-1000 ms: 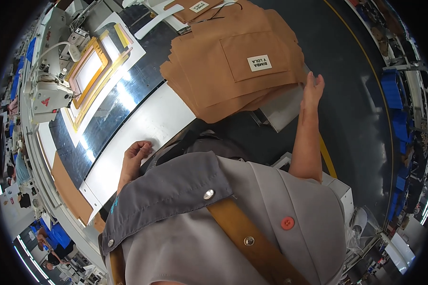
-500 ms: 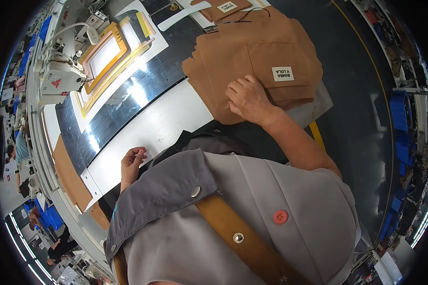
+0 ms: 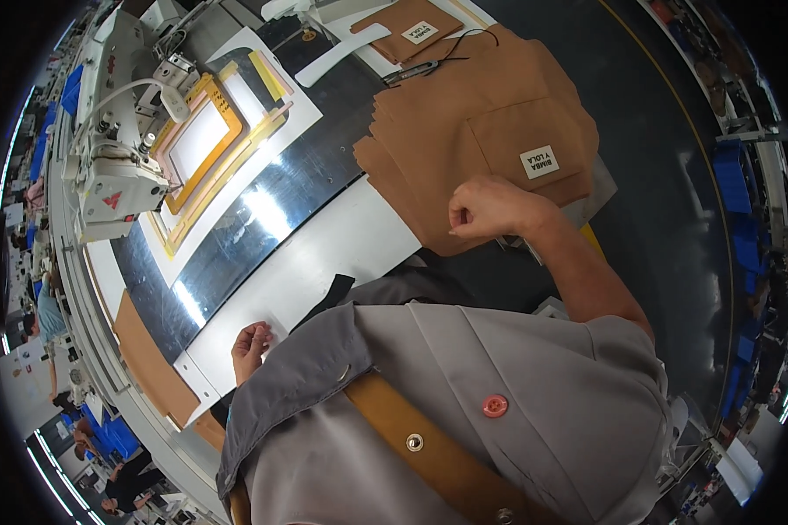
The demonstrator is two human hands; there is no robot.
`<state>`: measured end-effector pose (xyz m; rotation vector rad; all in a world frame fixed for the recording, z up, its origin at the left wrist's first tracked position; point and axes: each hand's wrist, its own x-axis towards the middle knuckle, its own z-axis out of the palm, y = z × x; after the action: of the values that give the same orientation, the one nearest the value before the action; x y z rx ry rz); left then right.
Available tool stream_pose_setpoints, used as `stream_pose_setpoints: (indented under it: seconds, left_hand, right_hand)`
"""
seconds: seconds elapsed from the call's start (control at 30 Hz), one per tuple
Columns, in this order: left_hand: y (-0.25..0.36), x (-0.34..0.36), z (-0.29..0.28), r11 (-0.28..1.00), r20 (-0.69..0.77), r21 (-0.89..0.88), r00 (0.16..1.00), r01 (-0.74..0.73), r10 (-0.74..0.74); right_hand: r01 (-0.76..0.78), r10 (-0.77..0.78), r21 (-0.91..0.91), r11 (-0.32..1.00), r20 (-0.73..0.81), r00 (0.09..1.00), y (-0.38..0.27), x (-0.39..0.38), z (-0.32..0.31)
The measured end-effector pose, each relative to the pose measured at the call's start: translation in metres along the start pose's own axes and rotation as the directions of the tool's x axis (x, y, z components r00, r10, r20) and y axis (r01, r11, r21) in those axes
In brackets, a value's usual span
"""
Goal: The recorder is placing leather pieces and labels into a template and operating a programmable pattern sewing machine to attach them.
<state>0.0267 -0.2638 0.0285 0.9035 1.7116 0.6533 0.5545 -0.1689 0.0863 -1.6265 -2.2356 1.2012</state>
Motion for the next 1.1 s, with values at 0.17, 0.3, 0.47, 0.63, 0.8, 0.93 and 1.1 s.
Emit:
stream_pose_setpoints:
  seconds: [0.17, 0.3, 0.47, 0.63, 0.8, 0.93, 1.1]
  left_hand:
    - [0.016, 0.024, -0.002, 1.000, 0.025, 0.002, 1.000, -0.010, 0.010]
    - [0.016, 0.048, -0.009, 0.997, 0.053, -0.015, 0.995, -0.079, 0.080]
    - [0.028, 0.065, -0.008, 0.997, 0.082, -0.032, 0.994, -0.072, 0.074]
    - [0.039, 0.076, -0.009, 0.999, 0.119, -0.022, 0.992, -0.027, 0.029]
    - [0.039, 0.080, -0.012, 0.999, 0.124, -0.040, 0.992, 0.004, 0.001]
    - [0.037, 0.082, -0.015, 0.999, 0.148, -0.040, 0.989, -0.021, 0.027]
    - [0.044, 0.084, -0.014, 1.000, 0.148, -0.017, 0.989, 0.000, 0.002]
  right_hand:
    - [0.022, -0.022, -0.004, 1.000, -0.329, 0.944, 0.001, 0.056, -0.012]
    - [0.100, -0.066, 0.035, 0.994, -0.529, 0.846, 0.011, 0.128, -0.026]
    - [0.125, -0.169, -0.115, 0.985, -0.620, 0.766, 0.004, 0.225, -0.045]
    - [-0.140, -0.177, -0.461, 0.876, -0.579, 0.796, -0.027, 0.298, -0.046]
    - [-0.164, -0.161, -0.535, 0.829, -0.508, 0.846, -0.028, 0.319, -0.050]
    - [-0.124, -0.156, -0.494, 0.861, -0.488, 0.859, -0.029, 0.317, -0.056]
    - [-0.077, -0.272, -0.609, 0.790, -0.460, 0.845, -0.018, 0.320, -0.052]
